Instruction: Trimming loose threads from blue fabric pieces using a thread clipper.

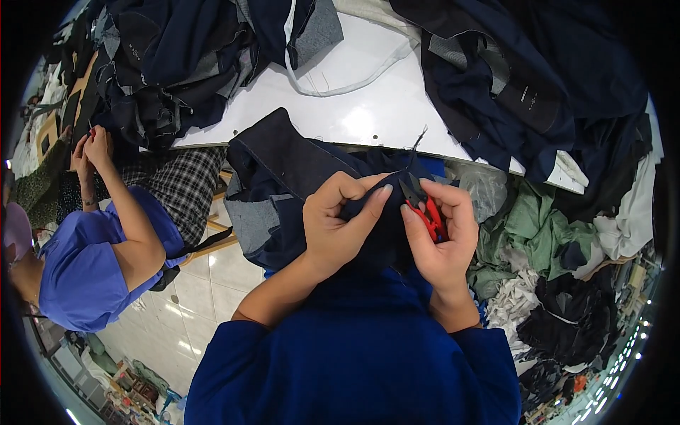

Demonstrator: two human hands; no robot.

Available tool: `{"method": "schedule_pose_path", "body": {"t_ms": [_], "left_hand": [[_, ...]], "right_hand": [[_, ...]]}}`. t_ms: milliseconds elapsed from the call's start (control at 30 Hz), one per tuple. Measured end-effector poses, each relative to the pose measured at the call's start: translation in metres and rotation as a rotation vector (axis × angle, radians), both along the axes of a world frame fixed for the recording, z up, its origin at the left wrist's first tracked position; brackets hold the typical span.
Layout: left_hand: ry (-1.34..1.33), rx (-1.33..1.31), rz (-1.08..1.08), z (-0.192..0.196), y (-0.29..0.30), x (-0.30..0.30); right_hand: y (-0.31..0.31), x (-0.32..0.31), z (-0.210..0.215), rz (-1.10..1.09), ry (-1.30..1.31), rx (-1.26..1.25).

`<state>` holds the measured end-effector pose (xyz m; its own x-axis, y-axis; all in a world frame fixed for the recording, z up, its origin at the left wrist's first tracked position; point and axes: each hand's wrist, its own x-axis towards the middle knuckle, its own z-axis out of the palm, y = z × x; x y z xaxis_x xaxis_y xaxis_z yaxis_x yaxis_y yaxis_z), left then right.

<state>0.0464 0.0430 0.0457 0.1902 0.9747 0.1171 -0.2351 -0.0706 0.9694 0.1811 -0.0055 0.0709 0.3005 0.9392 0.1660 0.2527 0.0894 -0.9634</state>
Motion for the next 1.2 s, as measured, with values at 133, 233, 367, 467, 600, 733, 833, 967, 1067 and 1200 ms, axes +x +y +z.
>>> {"method": "schedule_pose_path", "body": {"t_ms": [133,233,367,467,600,733,833,967,1067,1200], "left_hand": [[0.093,0.106,0.04,-0.002,0.001,-0.001],[0.133,0.14,0.059,0.0,0.001,0.0],[0.127,0.165,0.046,-0.002,-0.002,0.001],[0.127,0.131,0.026,-0.003,-0.001,0.0],[0.107,0.114,0.014,0.0,-0.001,0.0],[-0.032,-0.055,-0.086,0.006,-0.005,-0.002],[-0.141,-0.169,-0.132,0.004,-0.005,-0.005],[-0.15,-0.133,-0.17,0.009,0.0,-0.008],[-0.084,-0.15,-0.288,0.012,0.004,-0.011],[0.022,-0.157,-0.307,0.012,0.006,-0.018]], "right_hand": [[0.0,-0.002,0.0,-0.038,-0.051,0.01],[0.001,-0.001,0.0,-0.051,-0.138,0.076],[0.002,0.001,-0.002,0.0,-0.227,0.161],[0.001,0.0,0.001,-0.026,-0.09,0.027],[-0.005,0.003,-0.003,0.044,0.16,0.001],[-0.002,0.003,0.003,0.157,0.539,-0.075],[0.003,0.009,0.0,0.241,0.435,-0.085],[0.003,0.009,0.003,0.229,0.419,-0.136],[0.001,0.009,0.002,0.225,0.444,-0.14],[-0.001,0.009,0.001,0.247,0.417,-0.119]]}}
